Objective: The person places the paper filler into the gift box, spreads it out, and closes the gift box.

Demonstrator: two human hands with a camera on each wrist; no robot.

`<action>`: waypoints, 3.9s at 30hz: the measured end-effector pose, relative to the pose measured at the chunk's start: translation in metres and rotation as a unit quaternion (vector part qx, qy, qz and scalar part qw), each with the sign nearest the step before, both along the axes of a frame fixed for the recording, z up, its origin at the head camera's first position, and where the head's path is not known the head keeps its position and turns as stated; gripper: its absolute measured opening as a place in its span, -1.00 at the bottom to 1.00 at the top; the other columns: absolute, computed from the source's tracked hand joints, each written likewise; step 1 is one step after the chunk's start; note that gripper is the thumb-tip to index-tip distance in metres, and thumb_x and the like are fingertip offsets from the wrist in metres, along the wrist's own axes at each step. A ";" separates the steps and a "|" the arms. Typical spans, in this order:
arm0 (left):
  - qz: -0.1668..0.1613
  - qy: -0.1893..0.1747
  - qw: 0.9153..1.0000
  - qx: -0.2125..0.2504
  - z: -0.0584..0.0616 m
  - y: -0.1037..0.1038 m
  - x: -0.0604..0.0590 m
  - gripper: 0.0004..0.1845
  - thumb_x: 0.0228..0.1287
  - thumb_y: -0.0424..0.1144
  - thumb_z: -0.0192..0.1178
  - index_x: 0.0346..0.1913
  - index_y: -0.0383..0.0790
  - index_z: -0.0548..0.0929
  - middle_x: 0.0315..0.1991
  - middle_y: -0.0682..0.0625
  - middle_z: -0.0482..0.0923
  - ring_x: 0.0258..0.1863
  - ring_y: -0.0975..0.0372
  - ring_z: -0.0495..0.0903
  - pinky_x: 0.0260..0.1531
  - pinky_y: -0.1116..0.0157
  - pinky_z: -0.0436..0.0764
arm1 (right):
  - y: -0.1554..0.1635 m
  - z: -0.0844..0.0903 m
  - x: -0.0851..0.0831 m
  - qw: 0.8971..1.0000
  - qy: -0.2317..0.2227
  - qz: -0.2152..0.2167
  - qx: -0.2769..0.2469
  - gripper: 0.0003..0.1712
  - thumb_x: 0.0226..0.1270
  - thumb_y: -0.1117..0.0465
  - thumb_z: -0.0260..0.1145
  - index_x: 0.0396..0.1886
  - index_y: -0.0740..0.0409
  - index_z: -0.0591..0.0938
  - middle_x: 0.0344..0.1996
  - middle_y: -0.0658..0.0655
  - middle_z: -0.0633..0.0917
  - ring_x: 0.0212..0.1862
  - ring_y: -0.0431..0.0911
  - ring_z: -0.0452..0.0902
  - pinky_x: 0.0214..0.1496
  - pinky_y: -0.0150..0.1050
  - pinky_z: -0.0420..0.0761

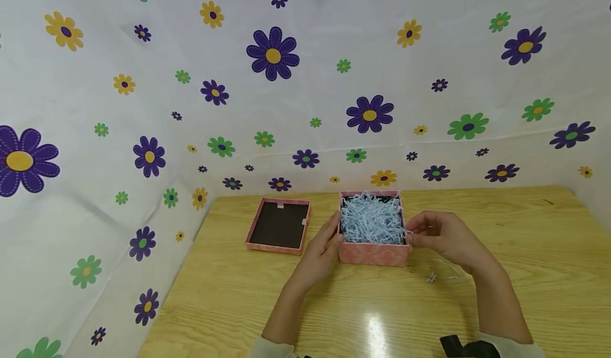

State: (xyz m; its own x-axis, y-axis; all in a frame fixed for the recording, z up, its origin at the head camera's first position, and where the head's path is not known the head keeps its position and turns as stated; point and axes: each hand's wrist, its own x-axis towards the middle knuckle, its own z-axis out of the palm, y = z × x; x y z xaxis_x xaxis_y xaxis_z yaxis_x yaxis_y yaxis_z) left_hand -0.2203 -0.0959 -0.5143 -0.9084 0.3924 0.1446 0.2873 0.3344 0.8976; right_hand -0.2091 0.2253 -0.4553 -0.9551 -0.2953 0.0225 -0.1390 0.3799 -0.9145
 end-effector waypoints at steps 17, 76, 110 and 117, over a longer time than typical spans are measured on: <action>0.002 -0.006 1.000 -0.004 0.004 -0.004 0.004 -0.34 0.74 -0.04 -0.06 0.74 0.13 0.02 0.72 0.12 0.00 0.69 0.18 -0.01 0.60 0.01 0.13 | -0.053 0.006 0.000 0.992 0.080 -0.044 -0.088 -0.81 0.45 0.34 0.45 -0.03 0.34 0.71 -0.15 0.25 0.74 -0.20 -0.09 0.73 -0.15 -0.28 0.78; 0.009 -0.006 1.000 0.001 0.003 0.001 0.004 -0.34 0.74 -0.06 -0.05 0.73 0.05 0.04 0.71 0.16 0.02 0.68 0.21 0.01 0.61 0.03 0.13 | -0.021 0.011 -0.043 0.975 0.128 -0.176 0.052 -0.65 0.56 0.20 0.37 0.18 0.33 0.69 0.02 0.34 0.75 0.03 0.22 0.69 -0.17 -0.62 0.55; 0.001 -0.007 1.000 0.009 0.004 0.002 0.003 -0.37 0.75 -0.06 -0.07 0.73 0.11 0.05 0.71 0.12 0.03 0.67 0.21 0.02 0.60 0.02 0.15 | -0.062 0.006 -0.043 0.977 0.119 -0.164 -0.073 -0.76 0.48 0.29 0.43 0.04 0.31 0.74 -0.08 0.29 0.77 -0.16 -0.20 0.69 -0.07 -0.53 0.68; -0.006 -0.008 1.000 0.017 0.003 0.000 0.002 -0.37 0.76 -0.10 -0.09 0.73 0.06 0.05 0.71 0.08 0.03 0.68 0.21 0.01 0.61 0.03 0.13 | -0.090 0.003 -0.047 0.987 0.108 -0.116 0.011 -0.84 0.42 0.32 0.48 -0.06 0.26 0.80 -0.16 0.19 0.83 -0.15 -0.02 0.73 -0.12 -0.48 0.65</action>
